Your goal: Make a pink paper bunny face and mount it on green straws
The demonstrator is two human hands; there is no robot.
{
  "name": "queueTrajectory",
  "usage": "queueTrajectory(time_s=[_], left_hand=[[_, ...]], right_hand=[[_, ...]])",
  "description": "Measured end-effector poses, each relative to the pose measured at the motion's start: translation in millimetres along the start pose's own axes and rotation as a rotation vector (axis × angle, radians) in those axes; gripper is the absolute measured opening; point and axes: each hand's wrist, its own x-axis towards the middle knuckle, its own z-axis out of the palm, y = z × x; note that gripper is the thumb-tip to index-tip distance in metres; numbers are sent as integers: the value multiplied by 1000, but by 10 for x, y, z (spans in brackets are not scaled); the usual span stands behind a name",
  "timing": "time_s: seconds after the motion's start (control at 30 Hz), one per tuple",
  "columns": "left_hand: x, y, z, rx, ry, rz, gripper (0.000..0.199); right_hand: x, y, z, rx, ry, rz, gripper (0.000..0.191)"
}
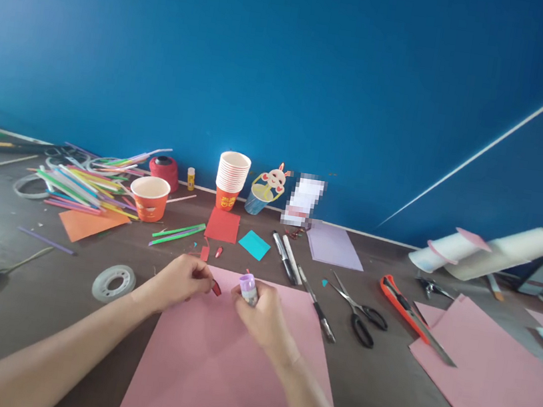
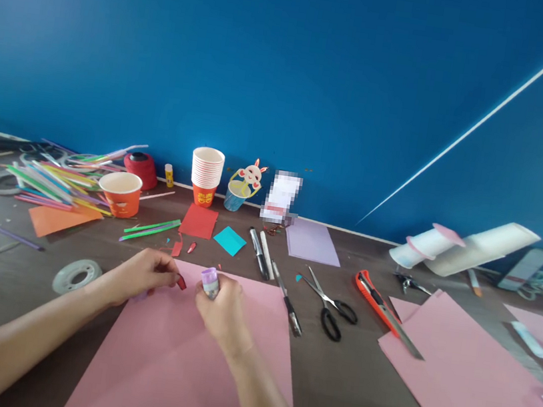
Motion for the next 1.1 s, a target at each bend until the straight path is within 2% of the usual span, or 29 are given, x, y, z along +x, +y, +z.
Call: queueTrajectory(time_s=[0.17,0.33,0.53,0.83,1.1], left_hand=[[-10,27,-9,211,49,33,18],[16,59,-18,312,80,14,17],[22,62,8,395,113,-1,14],[18,83,15,418,103,-35,15],[14,45,65,490,143,-17,16]], right_hand=[[-47,71,-7,-247,-32,-61,11],[-72,45,-33,-353,-91,-72,9],[-73,25,-48,-363,-110,-65,10],[-82,14,-46,-379,-120,-67,9],[-87,23,-40,-386,-107,-95,10]])
